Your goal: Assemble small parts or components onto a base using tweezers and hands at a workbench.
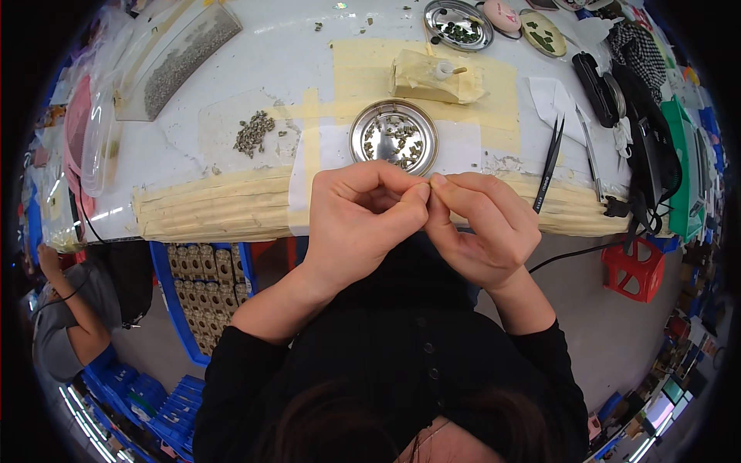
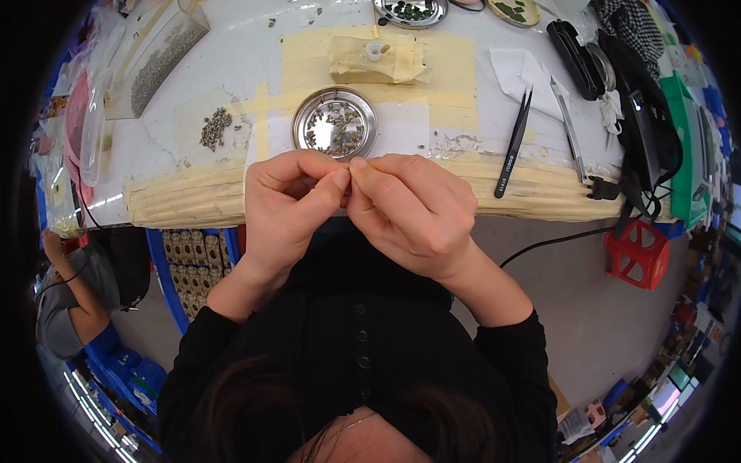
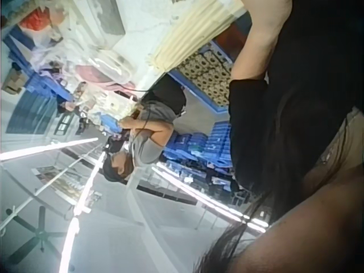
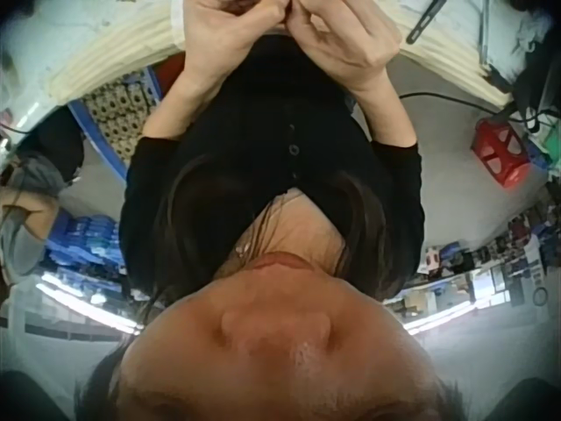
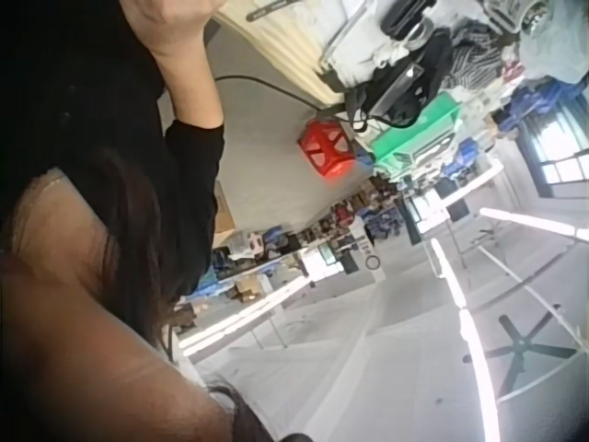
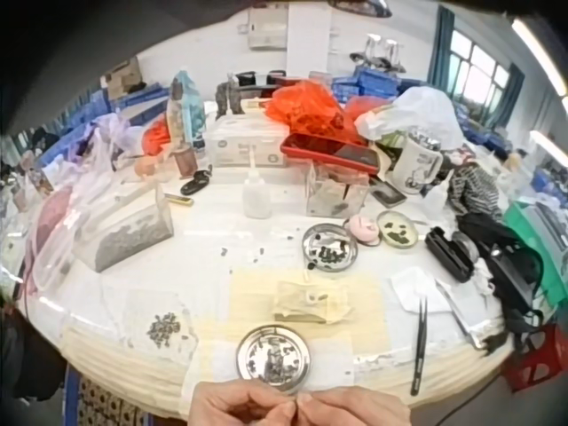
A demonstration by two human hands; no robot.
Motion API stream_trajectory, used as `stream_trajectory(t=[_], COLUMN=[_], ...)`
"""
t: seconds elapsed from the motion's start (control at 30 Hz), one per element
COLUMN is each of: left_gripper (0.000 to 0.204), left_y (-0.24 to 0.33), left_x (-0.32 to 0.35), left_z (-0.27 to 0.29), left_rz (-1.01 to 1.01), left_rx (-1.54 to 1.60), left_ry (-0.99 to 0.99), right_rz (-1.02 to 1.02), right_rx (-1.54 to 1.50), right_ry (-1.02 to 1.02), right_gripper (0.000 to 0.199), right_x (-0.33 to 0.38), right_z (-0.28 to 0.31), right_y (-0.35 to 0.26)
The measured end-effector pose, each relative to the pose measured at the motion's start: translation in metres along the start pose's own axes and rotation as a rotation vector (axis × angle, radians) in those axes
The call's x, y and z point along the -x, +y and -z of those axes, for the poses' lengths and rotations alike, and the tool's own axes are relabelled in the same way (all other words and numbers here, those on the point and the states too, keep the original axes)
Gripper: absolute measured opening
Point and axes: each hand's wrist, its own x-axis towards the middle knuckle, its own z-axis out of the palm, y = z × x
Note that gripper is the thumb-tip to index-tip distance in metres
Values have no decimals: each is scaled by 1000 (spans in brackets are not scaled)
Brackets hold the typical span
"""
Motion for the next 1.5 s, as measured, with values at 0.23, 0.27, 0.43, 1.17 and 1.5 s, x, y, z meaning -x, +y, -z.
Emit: stream_trajectory(t=[0.23, 0.27, 0.43, 1.17, 1.5], left_gripper=[7, 7, 13, 25, 18], left_y=[1, 3, -5, -9, -8], left_x=[0, 0, -4, -9, -7], left_z=[-2, -2, -2, -6, -5], left_rz=[-119, -146, -454, -972, -667], left_rx=[-89, -146, -386, -858, -601], left_ry=[25, 24, 73, 135, 107], right_rz=[-46, -53, -104, -308, -83], right_rx=[-16, -12, -80, -199, -29], right_ry=[-12, -16, -34, -104, -59], right_gripper=[22, 22, 22, 14, 21], right_x=[-2, -3, -7, -12, -9], right_z=[0, 1, 5, 15, 11], right_y=[1, 1, 0, -5, 2])
